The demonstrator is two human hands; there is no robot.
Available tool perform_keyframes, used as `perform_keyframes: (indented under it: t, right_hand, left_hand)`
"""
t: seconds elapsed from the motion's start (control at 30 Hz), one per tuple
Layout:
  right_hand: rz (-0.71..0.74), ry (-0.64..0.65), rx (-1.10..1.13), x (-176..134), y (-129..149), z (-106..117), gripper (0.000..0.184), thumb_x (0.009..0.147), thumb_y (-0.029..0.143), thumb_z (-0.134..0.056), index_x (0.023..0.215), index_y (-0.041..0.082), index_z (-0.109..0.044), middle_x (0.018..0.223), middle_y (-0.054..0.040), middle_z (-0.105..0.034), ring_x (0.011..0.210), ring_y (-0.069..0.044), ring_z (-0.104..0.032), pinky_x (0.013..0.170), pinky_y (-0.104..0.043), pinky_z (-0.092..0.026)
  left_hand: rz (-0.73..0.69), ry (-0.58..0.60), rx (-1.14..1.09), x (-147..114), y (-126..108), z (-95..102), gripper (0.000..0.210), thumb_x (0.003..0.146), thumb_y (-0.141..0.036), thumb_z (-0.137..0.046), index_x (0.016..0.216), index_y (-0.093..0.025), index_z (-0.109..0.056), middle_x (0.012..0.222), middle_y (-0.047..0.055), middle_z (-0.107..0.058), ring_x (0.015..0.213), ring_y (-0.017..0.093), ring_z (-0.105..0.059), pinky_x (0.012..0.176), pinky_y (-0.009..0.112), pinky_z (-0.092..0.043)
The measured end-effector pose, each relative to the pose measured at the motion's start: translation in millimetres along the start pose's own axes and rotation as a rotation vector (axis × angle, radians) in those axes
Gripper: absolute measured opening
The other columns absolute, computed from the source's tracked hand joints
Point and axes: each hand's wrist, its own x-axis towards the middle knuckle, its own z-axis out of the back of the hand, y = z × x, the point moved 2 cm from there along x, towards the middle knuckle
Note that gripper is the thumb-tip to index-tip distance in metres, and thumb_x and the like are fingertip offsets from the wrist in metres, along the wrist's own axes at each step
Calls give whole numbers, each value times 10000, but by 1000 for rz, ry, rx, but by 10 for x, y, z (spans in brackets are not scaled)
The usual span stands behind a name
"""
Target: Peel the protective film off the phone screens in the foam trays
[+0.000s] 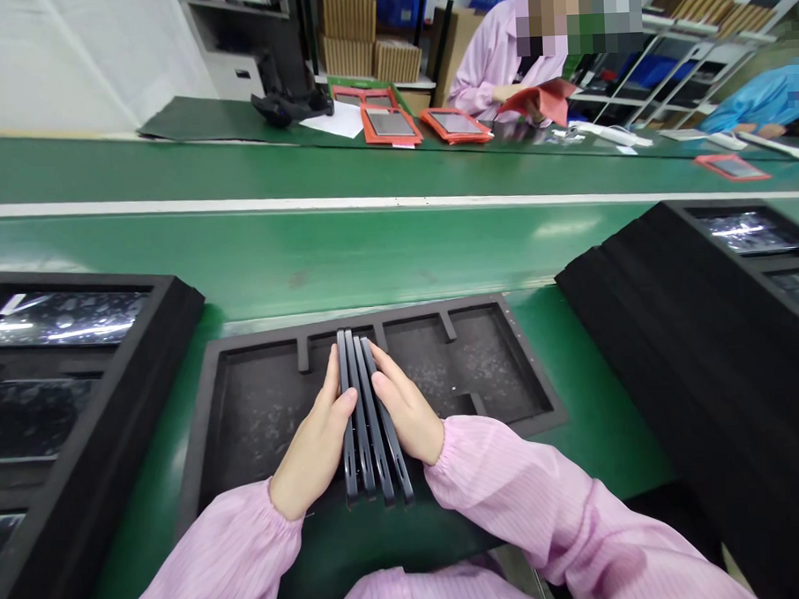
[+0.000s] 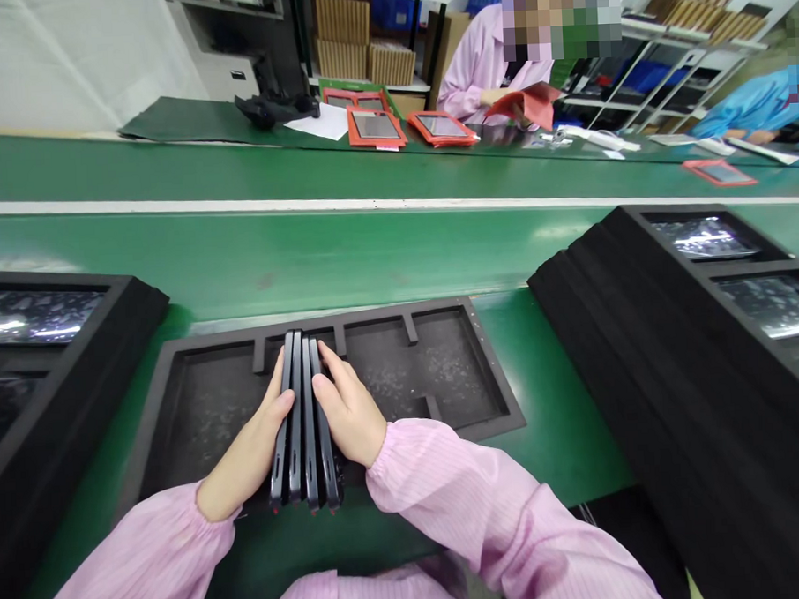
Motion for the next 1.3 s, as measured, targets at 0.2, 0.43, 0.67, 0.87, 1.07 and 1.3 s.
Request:
perform_keyframes:
  t: [0.2, 0.43, 0.67, 0.87, 1.07, 1.3]
  right_hand:
    - [0, 1, -7, -5, 3, 5, 669, 972, 595, -356, 1491, 173, -347, 1476, -118, -405, 1398, -203, -355, 1212, -404, -230]
    - [1, 4, -5, -1, 8, 4, 680, 965, 612, -359, 1492, 182, -345, 1477, -113, -402, 1402, -201, -349, 1211, -392, -229]
    - [3, -6, -6, 0, 5, -1, 623, 975, 519, -372, 1492, 171, -339, 1484, -111, -386, 1397, -216, -341, 1212, -427, -214]
    - [7, 72, 95, 14, 217, 16, 793, 832, 397, -631, 1524, 279, -261, 1509, -118, -301, 1100, -228, -572, 885, -389, -554]
    - [319, 158, 45, -58, 405, 66, 1217, 628, 372, -848, 1564, 215, -87, 1509, -148, -325, 1381, -299, -369, 1172, -458, -295]
    - [734, 260, -4, -30, 316, 87, 1044, 612, 409, -871, 1464, 278, -281, 1382, -121, -450, 1298, -269, -473, 1122, -401, -367]
  left_hand:
    - [3, 2, -11, -15, -15, -9, 689, 976, -567, -305, 1553, -310, -31, 1630, -47, -84, 1503, 185, -70, 1235, 354, -80]
    - [-27, -10, -8, -7, 26, -15, 691, 971, -587, -301, 1554, -304, -59, 1631, -25, -98, 1501, 195, -96, 1235, 370, -81]
    - [-40, 46, -55, -7, -3, -7, 762, 950, -562, -408, 1552, -300, -22, 1633, -3, -95, 1500, 217, -104, 1228, 373, -155]
    - [-148, 53, -134, -66, -93, 105, 935, 884, -492, -596, 1538, -333, 53, 1567, 100, -288, 1352, 293, -448, 1054, 406, -474]
    - [-465, 53, -23, -141, -119, 322, 1271, 724, -376, -789, 1481, -391, 231, 1502, 131, -350, 1320, 345, -474, 1059, 525, -454]
    - [-836, 22, 252, -208, -167, 356, 882, 721, -250, -763, 1452, -354, -282, 1368, 129, -393, 1294, 344, -473, 1051, 489, -482]
